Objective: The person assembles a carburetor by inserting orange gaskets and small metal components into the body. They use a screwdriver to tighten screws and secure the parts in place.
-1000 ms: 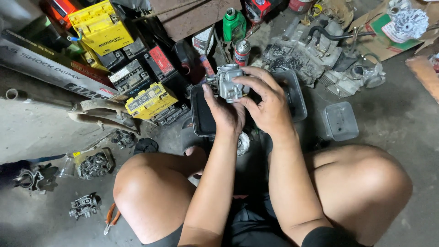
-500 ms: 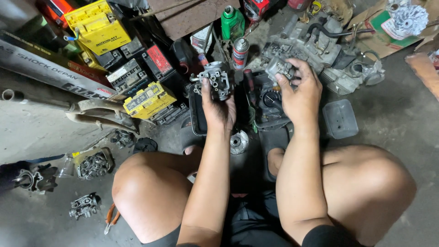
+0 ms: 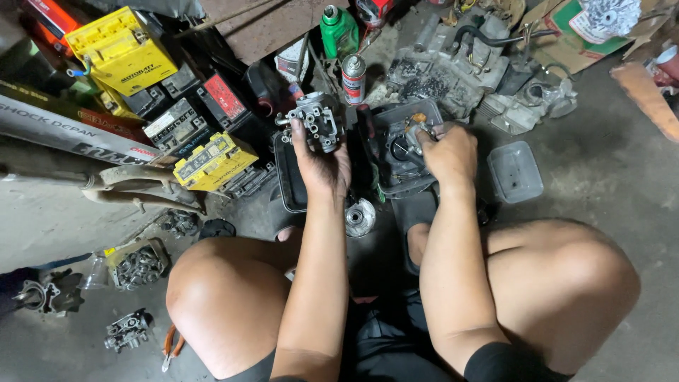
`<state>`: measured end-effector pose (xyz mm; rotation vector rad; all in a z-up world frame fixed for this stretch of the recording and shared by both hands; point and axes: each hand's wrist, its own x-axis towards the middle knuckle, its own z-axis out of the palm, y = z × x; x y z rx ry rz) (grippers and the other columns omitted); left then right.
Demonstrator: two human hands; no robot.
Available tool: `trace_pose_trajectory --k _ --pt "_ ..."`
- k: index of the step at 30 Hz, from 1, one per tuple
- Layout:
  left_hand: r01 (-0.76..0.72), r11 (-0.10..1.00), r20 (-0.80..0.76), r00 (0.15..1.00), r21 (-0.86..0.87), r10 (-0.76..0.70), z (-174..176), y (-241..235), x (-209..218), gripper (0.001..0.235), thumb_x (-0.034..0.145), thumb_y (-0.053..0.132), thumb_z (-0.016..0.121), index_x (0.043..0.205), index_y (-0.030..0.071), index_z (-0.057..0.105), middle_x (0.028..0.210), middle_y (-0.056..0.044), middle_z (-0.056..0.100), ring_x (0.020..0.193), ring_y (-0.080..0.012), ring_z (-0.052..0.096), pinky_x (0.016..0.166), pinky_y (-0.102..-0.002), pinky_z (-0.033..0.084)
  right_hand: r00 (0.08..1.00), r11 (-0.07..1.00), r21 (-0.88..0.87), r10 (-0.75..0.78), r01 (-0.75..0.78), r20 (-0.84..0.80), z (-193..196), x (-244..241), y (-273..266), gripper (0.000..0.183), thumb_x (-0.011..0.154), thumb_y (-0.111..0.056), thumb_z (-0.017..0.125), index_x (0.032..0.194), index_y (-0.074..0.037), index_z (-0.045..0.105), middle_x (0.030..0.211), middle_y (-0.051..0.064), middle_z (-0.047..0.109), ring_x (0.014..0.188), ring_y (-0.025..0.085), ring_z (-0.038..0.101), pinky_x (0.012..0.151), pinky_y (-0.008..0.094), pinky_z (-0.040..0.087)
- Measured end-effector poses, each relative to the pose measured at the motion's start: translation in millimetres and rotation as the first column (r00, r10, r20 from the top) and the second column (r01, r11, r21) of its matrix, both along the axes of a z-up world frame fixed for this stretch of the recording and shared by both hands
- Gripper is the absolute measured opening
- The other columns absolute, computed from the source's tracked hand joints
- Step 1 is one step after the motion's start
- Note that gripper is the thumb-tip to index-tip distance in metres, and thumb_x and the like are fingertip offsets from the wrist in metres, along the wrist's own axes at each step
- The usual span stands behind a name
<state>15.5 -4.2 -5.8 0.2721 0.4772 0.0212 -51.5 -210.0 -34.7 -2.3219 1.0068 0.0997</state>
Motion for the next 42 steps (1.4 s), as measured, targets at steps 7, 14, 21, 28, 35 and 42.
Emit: trace_pose_trajectory --k 7,14,21,28,35,42 --pt "0.0 1.0 -0.007 1.0 -0.004 0.0 5 -6 -5 0.045 0.082 0.035 0.088 0.114 0.008 0.07 0.114 -0.014 0.074 0.106 -0.0307 0.073 0.1 -0.05 0.059 0.994 0.999 0.001 -0.051 0.051 -0.092 2 6 8 0.046 0.086 -0.058 0.077 0.107 -0.017 0.08 0.097 0.014 0.077 0.104 0.035 0.073 0.086 0.049 0.061" --pt "0.007 1.0 0.034 0.999 -0.005 -0.007 6 -10 -7 0.046 0.085 0.035 0.086 0.116 0.005 0.069 0.117 -0.019 0.073 0.109 -0.0366 0.071 0.102 -0.054 0.058 0.983 0.993 0.094 -0.058 0.075 -0.176 20 11 25 0.041 0.089 -0.044 0.075 0.115 -0.012 0.078 0.109 0.022 0.076 0.11 0.04 0.071 0.09 0.05 0.06" --pt "0.028 0.999 0.007 1.0 0.038 -0.028 11 -6 -7 0.053 0.084 0.044 0.085 0.119 0.008 0.067 0.119 -0.015 0.072 0.111 -0.0343 0.07 0.103 -0.055 0.056 0.985 0.992 0.125 -0.004 0.026 -0.175 52 4 32 0.041 0.089 -0.041 0.077 0.119 -0.013 0.077 0.12 0.027 0.071 0.117 0.044 0.066 0.097 0.051 0.056" --pt "-0.011 1.0 0.01 1.0 -0.014 0.011 13 0 -7 0.046 0.085 0.038 0.084 0.115 0.007 0.067 0.117 -0.016 0.071 0.109 -0.0348 0.07 0.101 -0.053 0.058 0.997 0.997 0.065 -0.048 0.053 -0.068 31 4 14 0.031 0.096 -0.035 0.07 0.12 -0.017 0.077 0.11 0.021 0.075 0.111 0.039 0.07 0.091 0.05 0.059" --pt "-0.017 1.0 0.036 0.999 0.005 0.017 -1 5 -9 0.044 0.087 0.038 0.082 0.116 0.008 0.068 0.118 -0.014 0.071 0.109 -0.0326 0.071 0.1 -0.053 0.058 0.997 0.996 0.033 0.08 -0.081 0.014 18 19 21 0.029 0.102 -0.026 0.058 0.124 -0.017 0.075 0.115 0.021 0.074 0.117 0.04 0.067 0.097 0.052 0.056" --pt "-0.027 1.0 0.044 0.999 0.006 0.026 3 7 -17 0.039 0.089 0.034 0.082 0.115 0.008 0.069 0.116 -0.014 0.072 0.107 -0.0294 0.071 0.098 -0.049 0.059 0.984 0.989 -0.024 0.143 -0.146 -0.106 -14 36 19 0.037 0.101 -0.034 0.057 0.13 -0.015 0.072 0.115 0.024 0.073 0.116 0.041 0.067 0.096 0.055 0.056"
